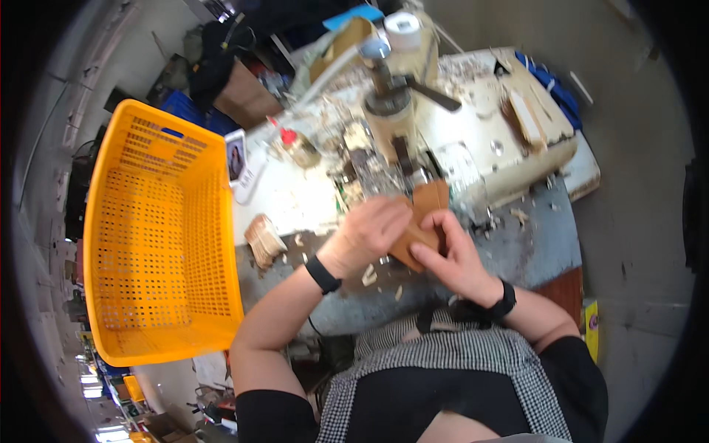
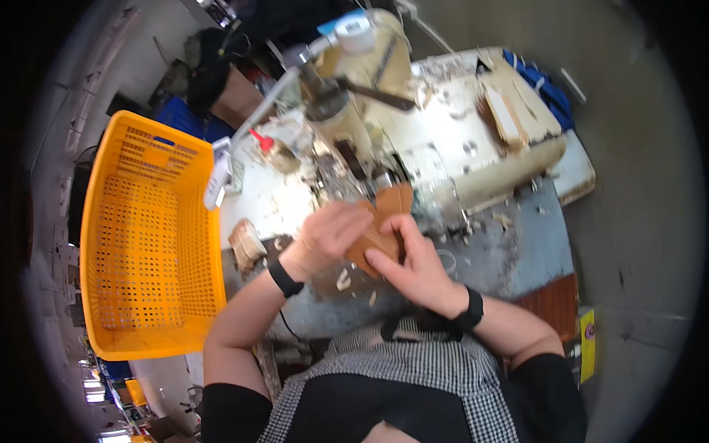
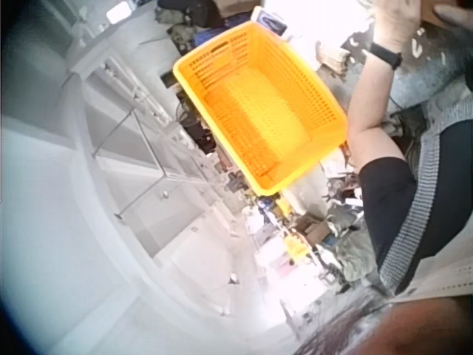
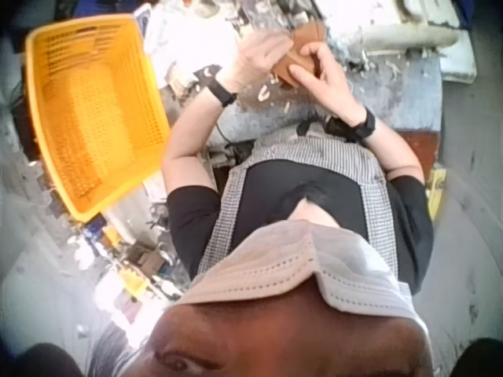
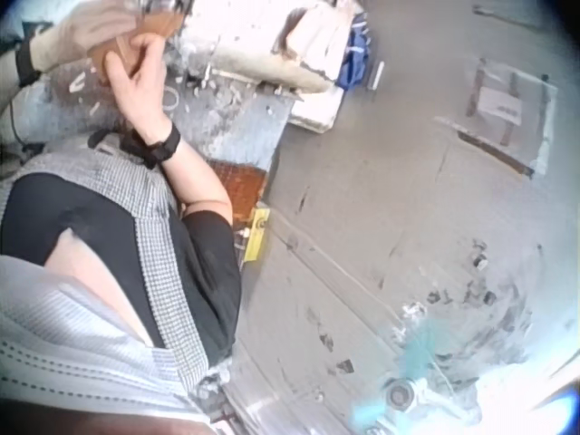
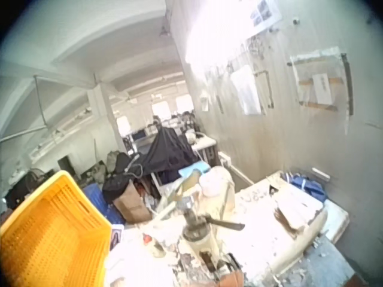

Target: The recorder uses a leather skiving machine to thin the edges of leather shoe upper components, then organizes and bundles them.

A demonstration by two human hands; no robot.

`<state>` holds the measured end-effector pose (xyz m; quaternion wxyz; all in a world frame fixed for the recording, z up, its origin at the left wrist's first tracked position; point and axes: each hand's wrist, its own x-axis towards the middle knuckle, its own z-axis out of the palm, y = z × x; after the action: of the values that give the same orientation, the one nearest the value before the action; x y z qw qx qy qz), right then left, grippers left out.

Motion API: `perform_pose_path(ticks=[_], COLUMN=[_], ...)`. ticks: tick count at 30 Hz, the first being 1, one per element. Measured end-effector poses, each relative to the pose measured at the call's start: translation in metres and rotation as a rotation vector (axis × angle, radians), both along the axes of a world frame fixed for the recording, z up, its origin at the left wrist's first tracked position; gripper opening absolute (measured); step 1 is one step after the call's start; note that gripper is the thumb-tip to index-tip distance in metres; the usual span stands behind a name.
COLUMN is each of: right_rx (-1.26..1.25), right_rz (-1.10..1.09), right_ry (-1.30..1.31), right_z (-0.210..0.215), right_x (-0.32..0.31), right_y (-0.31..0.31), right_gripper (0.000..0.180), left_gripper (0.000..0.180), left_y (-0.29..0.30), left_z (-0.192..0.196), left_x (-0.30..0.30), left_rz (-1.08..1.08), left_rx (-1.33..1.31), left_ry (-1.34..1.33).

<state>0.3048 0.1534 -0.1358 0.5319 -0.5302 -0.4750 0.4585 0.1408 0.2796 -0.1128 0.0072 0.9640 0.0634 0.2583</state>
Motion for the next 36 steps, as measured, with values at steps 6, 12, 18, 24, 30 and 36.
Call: perform_pose_path(ticks=[6, 12, 18, 24, 30, 36], right_rx=[0.005, 0.005, -0.007, 0.006, 0.003, 0.016], right_rz=[0.041, 0.022, -0.006, -0.018, 0.013, -0.025], right_ry=[-0.011, -0.071, -0.031, 0.028, 0.026, 0.033], right_z=[0.011, 0.010, 0.009, -0.005, 0.002, 0.002], right_x=[0.000, 0.003, -0.001, 0.002, 0.001, 0.000], right_y=[-0.002, -0.003, -0.006, -0.006, -0.002, -0.004], right_gripper=[0.036, 0.036, 0.036, 0.035, 0.031, 0.034], left_gripper=[0.042, 0.050, 0.058, 0.055, 0.051, 0.057], left_y=[-0.002, -0.002, -0.004, -0.008, -0.005, -0.008], left_z=[0.009, 0.002, -0.001, 0.005, -0.002, 0.006], left_x=[-0.004, -0.004, -0.006, -0.007, -0.006, -0.011], left_rz=[-0.013, 0.009, 0.000, -0.012, 0.022, -0.017], left_rx=[-0.026, -0.036, -0.031, -0.050, -0.023, -0.070], left_ry=[0.039, 0.008, 0.030, 0.053, -0.001, 0.038])
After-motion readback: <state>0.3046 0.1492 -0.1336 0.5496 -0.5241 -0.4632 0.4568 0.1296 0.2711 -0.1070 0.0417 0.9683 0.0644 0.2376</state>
